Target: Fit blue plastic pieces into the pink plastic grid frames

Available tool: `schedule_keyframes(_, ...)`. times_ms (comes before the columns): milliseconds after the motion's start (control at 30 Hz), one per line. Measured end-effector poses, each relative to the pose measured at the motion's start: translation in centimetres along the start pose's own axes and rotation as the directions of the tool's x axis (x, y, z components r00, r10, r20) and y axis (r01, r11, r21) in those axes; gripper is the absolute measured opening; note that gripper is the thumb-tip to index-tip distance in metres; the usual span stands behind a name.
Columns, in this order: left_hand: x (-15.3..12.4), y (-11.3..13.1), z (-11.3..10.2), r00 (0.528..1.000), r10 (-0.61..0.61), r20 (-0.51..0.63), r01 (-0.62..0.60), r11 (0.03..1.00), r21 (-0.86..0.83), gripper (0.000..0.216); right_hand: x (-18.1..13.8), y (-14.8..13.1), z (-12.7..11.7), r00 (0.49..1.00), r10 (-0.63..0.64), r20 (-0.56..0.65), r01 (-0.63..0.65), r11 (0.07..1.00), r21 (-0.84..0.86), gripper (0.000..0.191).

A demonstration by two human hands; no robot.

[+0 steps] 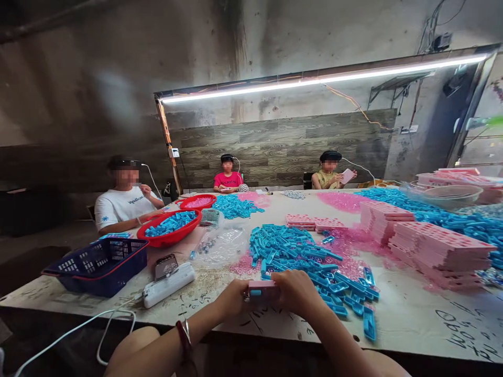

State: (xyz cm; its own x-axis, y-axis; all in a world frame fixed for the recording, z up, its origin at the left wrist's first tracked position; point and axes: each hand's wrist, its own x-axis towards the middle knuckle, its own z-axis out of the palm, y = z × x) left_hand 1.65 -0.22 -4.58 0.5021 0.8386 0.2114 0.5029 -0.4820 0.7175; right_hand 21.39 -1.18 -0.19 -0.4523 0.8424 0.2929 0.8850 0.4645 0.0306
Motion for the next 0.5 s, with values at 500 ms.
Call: schedule_keyframes(500,-0.27,0.37,0.06,0.999,-0.007,-0.034,0.012,0.989,0.15,0.031,-0.06,0.0,0.05,1.0,0.018,0.016,-0.017,1.0,-0.014,0.019)
